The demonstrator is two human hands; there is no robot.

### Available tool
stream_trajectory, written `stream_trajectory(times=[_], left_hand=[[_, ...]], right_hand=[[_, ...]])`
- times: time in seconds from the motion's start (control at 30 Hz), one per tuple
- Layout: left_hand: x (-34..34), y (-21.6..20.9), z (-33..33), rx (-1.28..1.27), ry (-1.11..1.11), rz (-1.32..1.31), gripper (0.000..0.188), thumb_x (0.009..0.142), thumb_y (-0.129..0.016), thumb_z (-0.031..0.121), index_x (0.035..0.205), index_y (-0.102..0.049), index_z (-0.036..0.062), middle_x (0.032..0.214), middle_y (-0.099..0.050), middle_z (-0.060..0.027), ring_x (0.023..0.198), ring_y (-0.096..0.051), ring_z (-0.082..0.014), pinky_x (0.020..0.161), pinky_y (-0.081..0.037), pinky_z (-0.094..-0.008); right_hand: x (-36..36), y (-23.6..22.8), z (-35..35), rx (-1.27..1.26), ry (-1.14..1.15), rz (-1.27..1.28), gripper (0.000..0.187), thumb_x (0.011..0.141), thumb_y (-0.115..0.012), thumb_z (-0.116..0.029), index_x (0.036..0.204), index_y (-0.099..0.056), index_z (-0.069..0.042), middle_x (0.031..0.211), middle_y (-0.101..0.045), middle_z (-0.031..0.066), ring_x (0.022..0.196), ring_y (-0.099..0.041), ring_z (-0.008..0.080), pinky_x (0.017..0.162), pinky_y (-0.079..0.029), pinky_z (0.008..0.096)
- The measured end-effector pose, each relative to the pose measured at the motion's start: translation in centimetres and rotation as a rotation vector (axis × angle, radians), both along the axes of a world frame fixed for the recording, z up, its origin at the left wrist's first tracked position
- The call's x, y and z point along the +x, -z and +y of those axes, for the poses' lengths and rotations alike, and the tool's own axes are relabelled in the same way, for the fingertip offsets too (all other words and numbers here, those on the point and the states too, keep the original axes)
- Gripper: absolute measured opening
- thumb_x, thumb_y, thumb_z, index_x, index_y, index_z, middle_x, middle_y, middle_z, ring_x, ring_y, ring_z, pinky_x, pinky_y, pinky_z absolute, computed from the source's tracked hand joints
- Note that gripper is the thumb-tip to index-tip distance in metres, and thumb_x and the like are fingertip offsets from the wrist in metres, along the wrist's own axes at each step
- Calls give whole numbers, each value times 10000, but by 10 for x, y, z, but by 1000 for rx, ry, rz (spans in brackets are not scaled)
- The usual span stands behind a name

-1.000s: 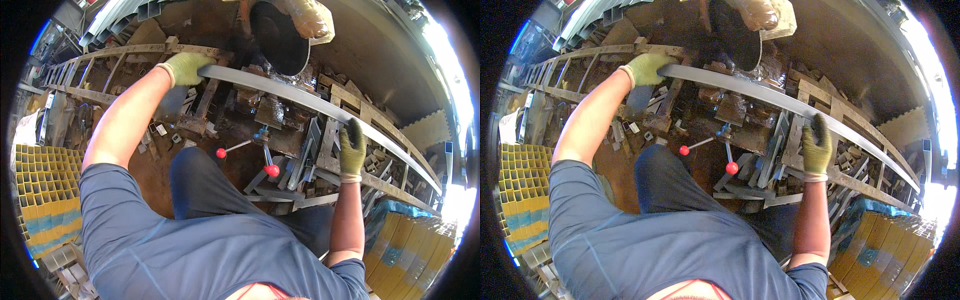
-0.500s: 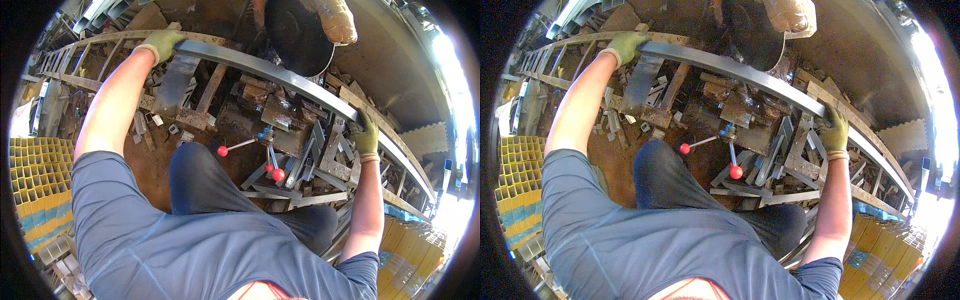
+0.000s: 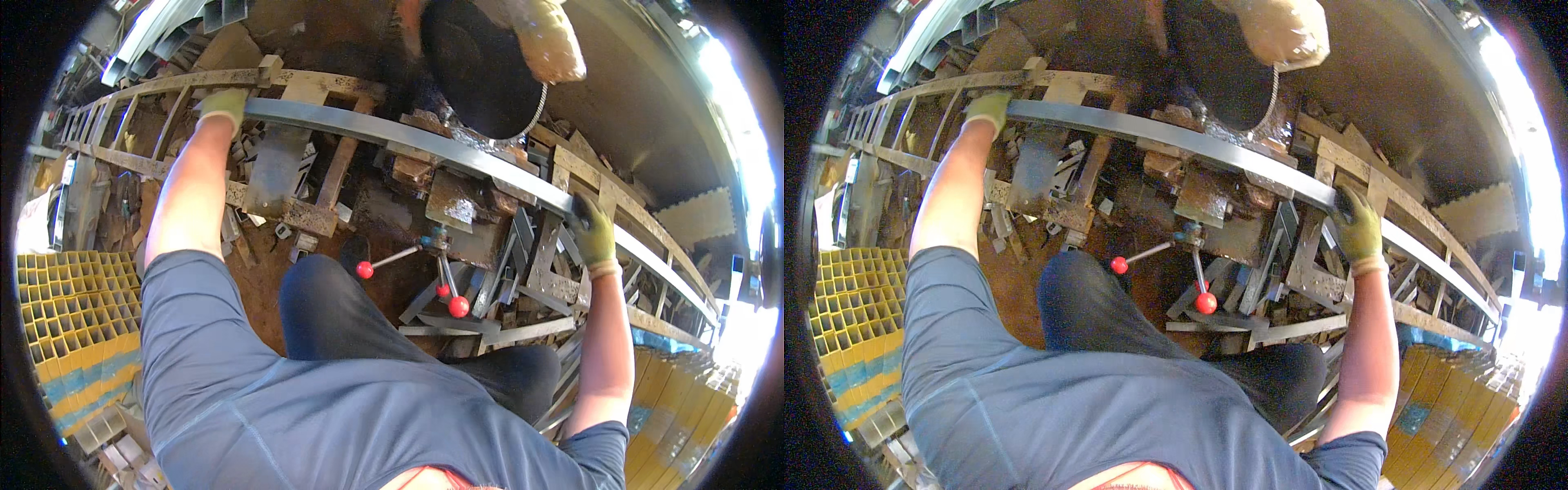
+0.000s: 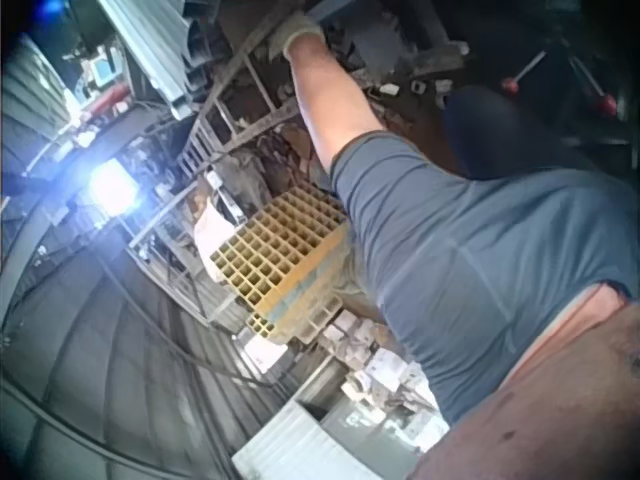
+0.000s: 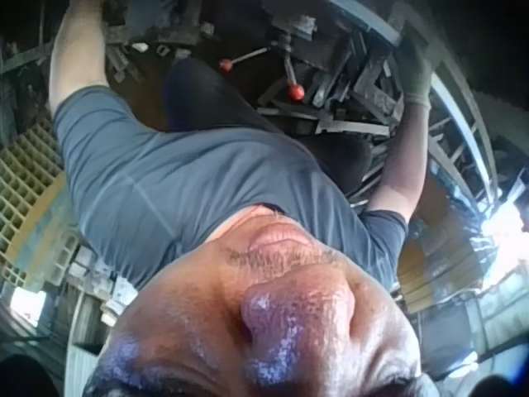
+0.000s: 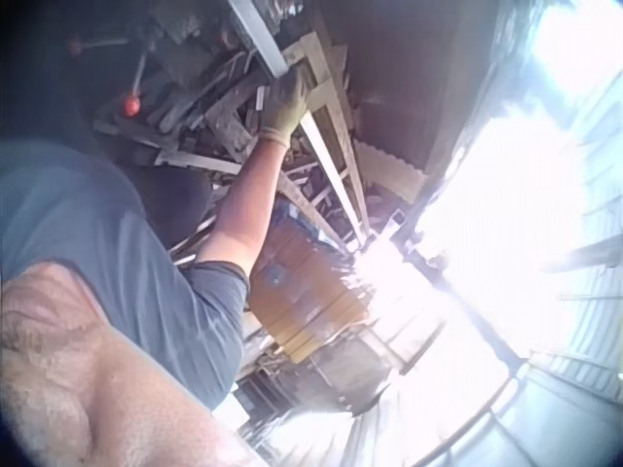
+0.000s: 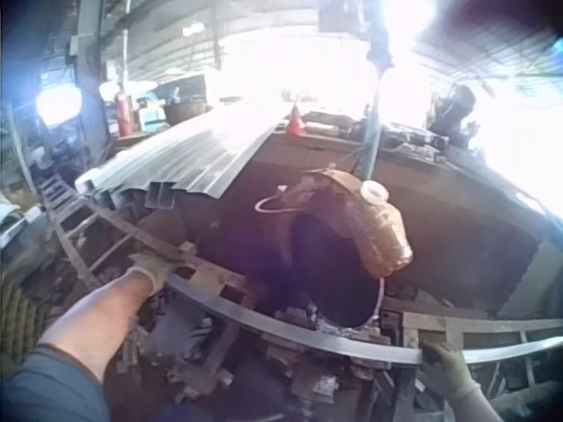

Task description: The person uses a chop saw to cut metal bars in a workshop. They position each bar, lower the saw blade to cut, then remove the cut piece and repeat the process with additional bars.

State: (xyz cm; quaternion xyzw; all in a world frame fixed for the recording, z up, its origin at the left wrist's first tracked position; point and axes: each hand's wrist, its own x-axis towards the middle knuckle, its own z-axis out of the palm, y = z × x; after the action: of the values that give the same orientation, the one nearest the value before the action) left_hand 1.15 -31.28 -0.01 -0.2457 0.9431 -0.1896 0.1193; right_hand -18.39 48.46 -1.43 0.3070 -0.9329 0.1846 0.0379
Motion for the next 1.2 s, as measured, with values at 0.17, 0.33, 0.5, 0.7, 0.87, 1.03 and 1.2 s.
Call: stream_trajectory(times=[0.17,0.33,0.5,0.7,0.87,1.03,1.2], left_hand=[[-42,-44,186,514,456,-24,616,938,-763,173,1544,-664,132,1491,-714,-198,1372,-690,-385,1188,-543,-485],[-52,-14,223,457,607,72,501,989,-705,195,1488,-697,148,1396,-756,-180,1302,-712,-381,1132,-554,-517],[-22,-4,136,406,556,215,489,983,-646,74,1462,-705,153,1387,-756,-159,1307,-708,-379,1158,-539,-511],[27,-10,32,53,131,139,527,933,-777,93,1452,-721,171,1391,-774,-148,1299,-720,-383,1118,-565,-511],[-40,-45,186,518,473,47,716,912,-879,365,1546,-639,138,1376,-766,-190,1307,-716,-405,1121,-569,-516],[-36,-19,177,479,499,95,526,946,-814,252,1451,-710,151,1403,-750,-156,1296,-715,-391,1116,-564,-518],[-12,-17,101,331,306,21,438,949,-809,217,1379,-746,158,1355,-768,-151,1277,-722,-390,1098,-571,-517]], right_hand=[[2,20,17,-160,123,-163,427,948,-838,-106,1360,-762,-24,1313,-793,180,1222,-761,343,1086,-585,422],[1,19,-21,-279,53,-324,389,1025,-786,-96,1407,-757,-27,1360,-802,143,1262,-754,260,1120,-567,394],[6,20,-27,-261,94,-159,455,1104,-721,-135,1532,-652,0,1508,-719,186,1377,-690,284,1199,-508,393],[-1,29,39,-127,141,152,470,1096,-721,-153,1537,-655,-5,1518,-699,213,1414,-646,359,1237,-452,465],[28,48,4,-447,45,-164,453,1117,-697,-124,1541,-634,25,1571,-657,187,1451,-616,297,1249,-470,447],[35,26,-48,-206,-69,-44,492,1081,-716,-106,1549,-622,12,1591,-634,208,1487,-589,387,1290,-417,475],[28,22,-17,-66,5,61,493,1062,-698,-99,1543,-642,-6,1580,-646,216,1474,-594,403,1264,-434,485]])
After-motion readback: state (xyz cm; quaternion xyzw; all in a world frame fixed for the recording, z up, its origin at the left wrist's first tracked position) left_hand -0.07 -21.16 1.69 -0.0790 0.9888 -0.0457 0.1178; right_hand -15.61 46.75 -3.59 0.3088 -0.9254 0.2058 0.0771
